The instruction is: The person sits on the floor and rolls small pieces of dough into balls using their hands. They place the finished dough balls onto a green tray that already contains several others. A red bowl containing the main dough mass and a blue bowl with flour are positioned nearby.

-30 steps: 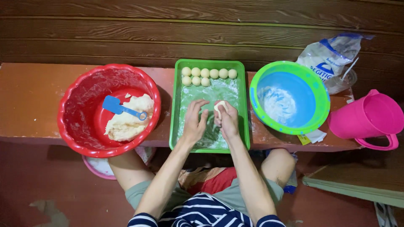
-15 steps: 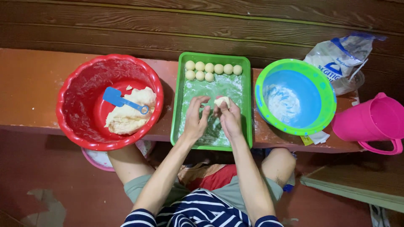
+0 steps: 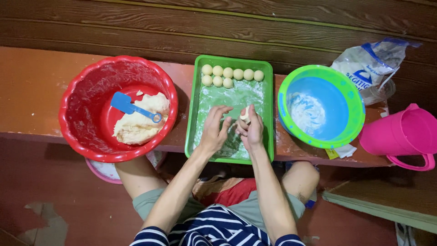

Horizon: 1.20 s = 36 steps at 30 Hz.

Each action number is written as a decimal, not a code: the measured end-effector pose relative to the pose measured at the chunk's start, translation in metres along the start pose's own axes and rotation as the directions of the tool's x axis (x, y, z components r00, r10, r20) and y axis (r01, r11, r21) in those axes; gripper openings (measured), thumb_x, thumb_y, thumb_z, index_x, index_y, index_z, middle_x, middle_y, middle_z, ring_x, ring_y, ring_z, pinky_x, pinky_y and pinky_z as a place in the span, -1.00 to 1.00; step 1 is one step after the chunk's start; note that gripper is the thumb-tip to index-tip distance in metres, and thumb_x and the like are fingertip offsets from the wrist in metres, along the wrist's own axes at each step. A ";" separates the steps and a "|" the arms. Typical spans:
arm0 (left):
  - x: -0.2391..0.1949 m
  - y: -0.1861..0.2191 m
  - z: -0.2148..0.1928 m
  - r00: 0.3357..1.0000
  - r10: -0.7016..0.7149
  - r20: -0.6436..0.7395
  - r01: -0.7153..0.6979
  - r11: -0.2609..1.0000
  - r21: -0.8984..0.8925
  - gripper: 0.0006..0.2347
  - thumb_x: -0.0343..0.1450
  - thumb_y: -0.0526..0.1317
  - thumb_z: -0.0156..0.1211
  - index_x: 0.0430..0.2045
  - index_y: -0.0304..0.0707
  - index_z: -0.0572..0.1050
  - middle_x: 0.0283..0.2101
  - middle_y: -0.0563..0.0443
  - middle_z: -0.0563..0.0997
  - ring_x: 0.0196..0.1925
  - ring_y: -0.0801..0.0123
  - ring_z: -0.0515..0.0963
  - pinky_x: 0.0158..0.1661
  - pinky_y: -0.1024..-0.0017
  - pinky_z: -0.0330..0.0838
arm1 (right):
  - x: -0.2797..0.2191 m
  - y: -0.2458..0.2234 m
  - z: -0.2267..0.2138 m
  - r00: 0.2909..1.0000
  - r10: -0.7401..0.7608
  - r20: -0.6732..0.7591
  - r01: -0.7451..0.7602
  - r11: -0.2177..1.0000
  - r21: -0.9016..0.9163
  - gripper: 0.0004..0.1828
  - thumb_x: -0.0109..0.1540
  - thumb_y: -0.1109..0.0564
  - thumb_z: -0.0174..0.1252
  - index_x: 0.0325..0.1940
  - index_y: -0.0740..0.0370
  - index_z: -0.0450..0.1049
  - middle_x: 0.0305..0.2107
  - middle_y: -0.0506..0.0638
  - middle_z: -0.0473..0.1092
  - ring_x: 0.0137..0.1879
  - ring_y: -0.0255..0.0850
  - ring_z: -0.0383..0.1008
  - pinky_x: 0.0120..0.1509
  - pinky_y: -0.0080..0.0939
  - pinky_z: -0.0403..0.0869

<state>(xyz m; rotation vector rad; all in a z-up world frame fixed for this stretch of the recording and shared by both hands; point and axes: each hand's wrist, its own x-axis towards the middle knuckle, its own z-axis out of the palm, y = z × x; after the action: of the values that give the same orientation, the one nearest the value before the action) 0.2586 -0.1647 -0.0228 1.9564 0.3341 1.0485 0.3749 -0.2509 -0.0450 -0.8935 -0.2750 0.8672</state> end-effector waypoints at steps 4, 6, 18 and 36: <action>0.000 -0.002 0.001 1.000 0.007 -0.002 -0.007 1.000 0.016 -0.76 0.58 -0.17 -0.03 0.05 -0.27 0.47 -0.09 -0.12 0.50 -0.06 0.08 0.57 -0.09 0.25 0.55 | 0.001 0.006 -0.004 0.999 -0.008 -0.040 0.005 0.997 -0.082 -0.44 0.45 -0.25 -0.15 -0.32 0.27 0.35 -0.85 -0.24 -0.13 -0.83 -0.42 -0.03 -0.61 -0.35 0.27; -0.001 -0.004 0.001 1.000 0.013 -0.006 -0.012 1.000 0.025 -0.76 0.58 -0.16 -0.01 0.03 -0.27 0.48 -0.10 -0.12 0.50 -0.06 0.08 0.57 -0.09 0.24 0.56 | 0.003 0.013 -0.009 0.997 -0.044 -0.058 0.038 0.995 -0.096 -0.49 0.41 -0.27 -0.03 -0.13 0.25 0.46 -0.50 0.20 0.51 -0.38 -0.17 0.56 -0.15 -0.22 0.54; -0.001 -0.010 0.004 0.999 -0.004 -0.051 0.005 1.000 0.026 -0.78 0.58 -0.15 -0.02 0.01 -0.24 0.49 -0.10 -0.12 0.49 -0.06 0.06 0.56 -0.08 0.25 0.52 | 0.017 0.016 -0.028 0.998 -0.057 -0.007 0.058 0.994 0.090 -0.62 0.40 -0.14 -0.02 -0.18 0.20 0.47 -0.51 0.05 0.30 -0.42 -0.18 0.31 -0.37 -0.28 0.32; -0.013 -0.037 0.028 0.963 0.194 0.188 -0.199 0.980 0.009 -0.66 0.42 -0.53 -0.01 0.07 -0.31 0.45 -0.15 -0.25 0.51 -0.01 -0.22 0.56 0.03 -0.01 0.49 | -0.078 -0.095 0.060 0.939 0.318 0.132 -0.193 0.803 -0.565 -0.18 0.38 -0.20 -0.21 0.64 0.01 -0.31 0.38 0.74 -0.29 0.56 0.47 -0.31 0.58 0.48 -0.18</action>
<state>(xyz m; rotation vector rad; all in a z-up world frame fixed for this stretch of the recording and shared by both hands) 0.2784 -0.1661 -0.0666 2.1269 0.0513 0.9782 0.3441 -0.3068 0.0756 -1.3933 -0.6293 1.1744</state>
